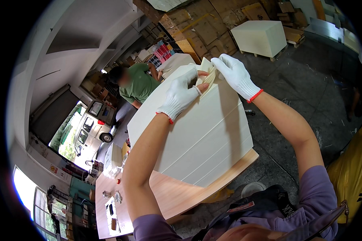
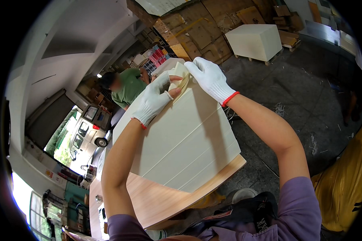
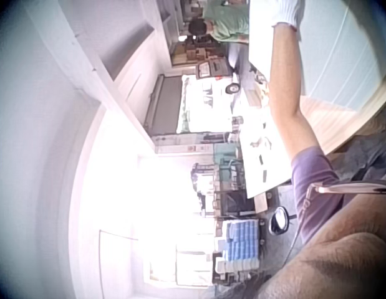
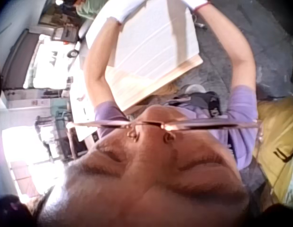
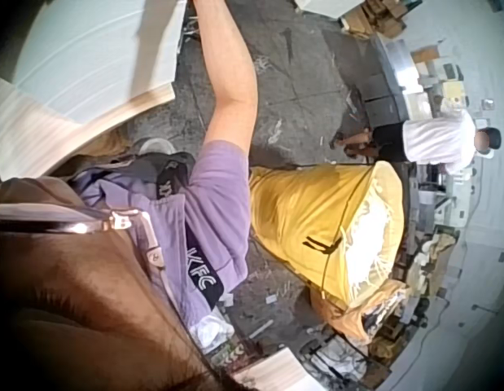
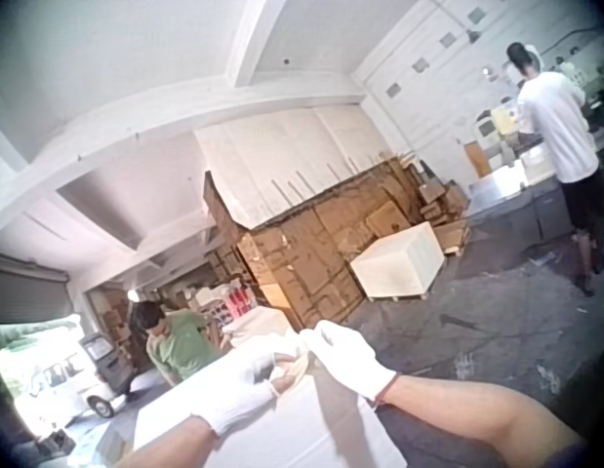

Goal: The person sands the edges of stacked white foam blocks using a sanding block. They repeatedly rub the sanding block along the top edges and corners, then lift and reposition the stack to continue sanding different sections.

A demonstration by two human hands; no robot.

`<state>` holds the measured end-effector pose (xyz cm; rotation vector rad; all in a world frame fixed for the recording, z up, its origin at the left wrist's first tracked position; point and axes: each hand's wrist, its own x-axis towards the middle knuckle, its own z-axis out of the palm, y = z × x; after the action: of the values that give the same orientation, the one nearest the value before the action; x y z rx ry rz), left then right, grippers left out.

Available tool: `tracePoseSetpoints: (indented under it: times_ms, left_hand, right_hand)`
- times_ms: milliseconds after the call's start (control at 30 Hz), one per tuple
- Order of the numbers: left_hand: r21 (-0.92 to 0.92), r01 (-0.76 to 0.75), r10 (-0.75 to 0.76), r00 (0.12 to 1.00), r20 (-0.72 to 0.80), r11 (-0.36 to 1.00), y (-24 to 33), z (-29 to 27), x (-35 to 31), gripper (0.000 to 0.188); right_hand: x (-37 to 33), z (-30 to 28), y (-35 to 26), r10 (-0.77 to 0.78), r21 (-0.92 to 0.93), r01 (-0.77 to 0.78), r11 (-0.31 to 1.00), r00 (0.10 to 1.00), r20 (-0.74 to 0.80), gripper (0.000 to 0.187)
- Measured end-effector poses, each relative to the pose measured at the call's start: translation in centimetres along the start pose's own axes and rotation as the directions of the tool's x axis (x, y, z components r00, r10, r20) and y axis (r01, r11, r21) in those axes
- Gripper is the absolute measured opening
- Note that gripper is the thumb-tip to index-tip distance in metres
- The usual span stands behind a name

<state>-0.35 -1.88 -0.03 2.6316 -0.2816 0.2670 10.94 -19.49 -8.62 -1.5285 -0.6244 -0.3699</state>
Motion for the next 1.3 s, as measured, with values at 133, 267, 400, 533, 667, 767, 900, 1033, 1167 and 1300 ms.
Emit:
tracePoseSetpoints:
  times_ms: [133, 267, 400, 533, 667, 767, 900, 1033, 1167, 1300]
  left_hand:
    - [-0.006, -0.027, 0.027, 1.000, -0.015, 1.000, -0.4, 0.0, 0.0, 0.043]
    - [0.040, -0.071, 0.072, 0.997, -0.034, 0.997, 0.4, 0.1, -0.2, 0.035]
    - [0.098, -0.125, 0.131, 0.990, -0.061, 0.987, 0.5, 0.0, -0.5, 0.032]
    - [0.115, -0.068, 0.071, 0.997, -0.021, 0.991, 0.7, -0.1, -0.5, 0.033]
    - [0.172, -0.022, 0.024, 1.000, -0.014, 0.985, 1.8, 0.2, -0.7, 0.036]
    - [0.197, 0.002, 0.001, 1.000, -0.018, 0.980, 2.3, 0.1, -0.9, 0.039]
    - [0.248, -0.108, 0.125, 0.991, -0.054, 0.963, 1.3, 0.6, -0.9, 0.044]
    - [0.240, -0.179, 0.223, 0.959, -0.173, 0.954, 0.6, 1.1, -0.9, 0.047]
    - [0.317, -0.065, 0.124, 0.977, -0.172, 0.946, 0.2, 0.9, -0.9, 0.043]
    - [0.390, -0.034, 0.109, 0.979, -0.173, 0.920, -0.6, 1.1, 0.8, 0.038]
  right_hand:
    - [0.0, 0.2, 0.1, -0.004, 0.012, 0.004, 1.000, 1.000, 0.003, 0.047]
    - [0.3, 0.1, 0.4, -0.044, -0.037, 0.043, 0.998, 0.999, -0.028, 0.057]
    - [0.1, 0.0, -0.3, 0.027, -0.009, -0.027, 1.000, 1.000, 0.008, 0.055]
    - [0.1, 0.0, -0.1, -0.003, -0.053, 0.003, 0.999, 1.000, 0.001, 0.050]
    - [0.2, 0.1, 0.5, -0.020, -0.022, 0.020, 1.000, 1.000, -0.017, 0.053]
    - [0.1, 0.1, 0.3, -0.006, -0.027, 0.006, 1.000, 1.000, -0.019, 0.054]
    - [0.5, -0.8, 0.3, 0.009, 0.047, -0.010, 0.999, 0.999, 0.038, 0.056]
    - [0.6, -3.1, 0.7, 0.075, -0.243, -0.057, 0.968, 0.995, 0.066, 0.068]
    - [-0.5, -3.5, -2.2, 0.161, -0.589, 0.029, 0.807, 0.950, 0.267, 0.071]
    - [0.1, -3.9, -2.0, 0.058, -0.622, 0.187, 0.760, 0.934, 0.353, 0.062]
